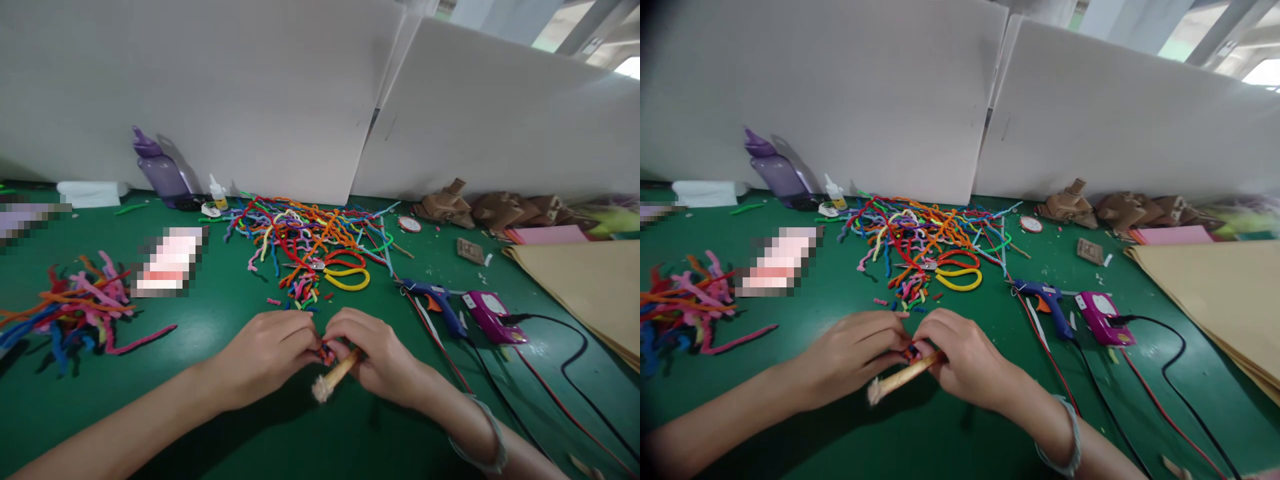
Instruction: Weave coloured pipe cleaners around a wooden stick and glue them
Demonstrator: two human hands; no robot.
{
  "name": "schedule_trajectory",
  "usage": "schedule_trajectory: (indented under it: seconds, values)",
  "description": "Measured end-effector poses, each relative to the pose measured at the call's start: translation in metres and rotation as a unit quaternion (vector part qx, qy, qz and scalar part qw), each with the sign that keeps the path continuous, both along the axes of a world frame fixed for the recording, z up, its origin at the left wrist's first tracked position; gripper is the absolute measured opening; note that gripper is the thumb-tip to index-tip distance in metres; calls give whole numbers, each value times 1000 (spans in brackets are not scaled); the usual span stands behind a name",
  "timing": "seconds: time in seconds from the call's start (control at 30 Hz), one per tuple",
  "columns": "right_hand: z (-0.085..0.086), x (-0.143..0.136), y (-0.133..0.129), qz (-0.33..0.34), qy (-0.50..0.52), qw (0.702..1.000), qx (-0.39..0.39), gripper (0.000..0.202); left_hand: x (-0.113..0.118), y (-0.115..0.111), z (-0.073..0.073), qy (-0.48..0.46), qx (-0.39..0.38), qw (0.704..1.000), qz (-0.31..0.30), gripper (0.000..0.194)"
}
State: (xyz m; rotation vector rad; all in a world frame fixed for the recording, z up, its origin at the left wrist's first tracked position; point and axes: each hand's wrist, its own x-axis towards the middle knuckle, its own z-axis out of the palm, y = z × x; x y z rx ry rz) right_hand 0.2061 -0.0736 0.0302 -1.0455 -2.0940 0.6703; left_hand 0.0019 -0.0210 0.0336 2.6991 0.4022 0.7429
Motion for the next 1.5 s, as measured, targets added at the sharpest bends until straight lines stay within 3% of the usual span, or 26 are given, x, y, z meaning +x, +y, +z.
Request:
schedule_trajectory:
  seconds: [0.23,0.5,0.6,0.73,1.0,1.13,1.33,1.5]
  values:
    - [8,1,5,-3,57,995,-79,11,-4,7,-7,-24,-49,998,22,7]
    - [-2,2,7,-21,91,995,-18,13,-2,7,-6,-58,-164,984,31,5]
    - [1,3,9,-63,94,993,-16,17,0,6,-4,-96,-181,977,65,4]
    - [3,0,8,-91,96,991,-28,5,1,3,-6,-92,-193,972,92,2]
    - [-1,-4,5,-80,92,991,-61,8,6,2,-4,-61,-265,956,110,8]
    - [1,-4,8,-123,72,982,-126,14,6,13,-2,-33,-337,938,77,13]
    - [-1,-5,11,-146,120,937,-293,17,5,16,-3,12,-311,944,114,20]
    - [-9,-10,11,-124,164,920,-334,16,6,10,-6,5,-348,932,99,21]
